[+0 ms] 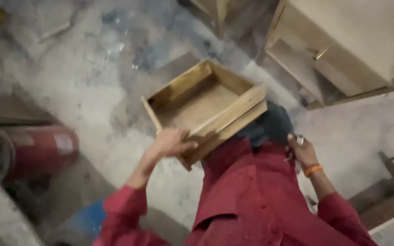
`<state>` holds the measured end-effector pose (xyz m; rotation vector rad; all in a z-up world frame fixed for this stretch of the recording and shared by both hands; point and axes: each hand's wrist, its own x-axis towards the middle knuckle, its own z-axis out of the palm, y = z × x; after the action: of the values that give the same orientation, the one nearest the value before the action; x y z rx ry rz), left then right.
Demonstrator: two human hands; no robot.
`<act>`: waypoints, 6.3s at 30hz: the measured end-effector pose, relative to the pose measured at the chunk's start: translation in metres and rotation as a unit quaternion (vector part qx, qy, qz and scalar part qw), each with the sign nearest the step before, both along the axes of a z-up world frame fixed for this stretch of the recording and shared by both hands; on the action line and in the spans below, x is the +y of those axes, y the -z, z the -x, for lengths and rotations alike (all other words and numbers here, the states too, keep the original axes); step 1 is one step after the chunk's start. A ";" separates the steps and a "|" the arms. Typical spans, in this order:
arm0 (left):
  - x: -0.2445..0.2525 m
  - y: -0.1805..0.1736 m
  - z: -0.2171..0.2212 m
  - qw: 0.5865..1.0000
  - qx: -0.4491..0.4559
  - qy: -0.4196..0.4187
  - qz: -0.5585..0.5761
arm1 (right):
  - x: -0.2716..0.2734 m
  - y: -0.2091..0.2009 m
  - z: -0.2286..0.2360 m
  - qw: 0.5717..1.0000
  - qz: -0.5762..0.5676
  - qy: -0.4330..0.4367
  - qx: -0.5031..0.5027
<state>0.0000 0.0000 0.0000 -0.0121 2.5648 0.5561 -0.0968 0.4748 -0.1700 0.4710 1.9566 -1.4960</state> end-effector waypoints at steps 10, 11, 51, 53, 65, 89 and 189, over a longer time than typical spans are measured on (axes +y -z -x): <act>0.048 0.028 -0.064 0.998 -0.032 -0.021 -0.054 | 0.036 0.044 0.007 0.990 0.104 0.013 -0.095; 0.058 0.053 -0.072 0.997 -0.003 -0.036 -0.065 | 0.039 0.036 0.004 0.984 0.164 -0.004 -0.070; 0.129 0.042 0.058 0.903 0.176 -0.303 -0.247 | -0.154 -0.110 0.009 0.861 0.071 -0.189 0.468; 0.129 0.050 0.053 0.903 0.200 -0.295 -0.242 | -0.154 -0.106 0.008 0.849 0.066 -0.193 0.488; 0.118 0.071 0.024 0.817 0.172 -0.256 -0.487 | -0.150 -0.155 0.061 0.529 0.017 -0.422 0.736; 0.126 0.079 0.062 0.747 0.169 -0.338 -0.547 | -0.192 -0.096 0.031 0.934 0.345 0.086 -0.032; 0.120 0.139 0.041 0.862 0.228 -0.272 -0.362 | -0.159 -0.123 0.048 0.939 -0.014 -0.238 0.246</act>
<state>-0.0409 0.1198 -0.1391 -0.3954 2.5863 1.9131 -0.1448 0.3155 -0.0469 -0.3937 2.2512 -1.3452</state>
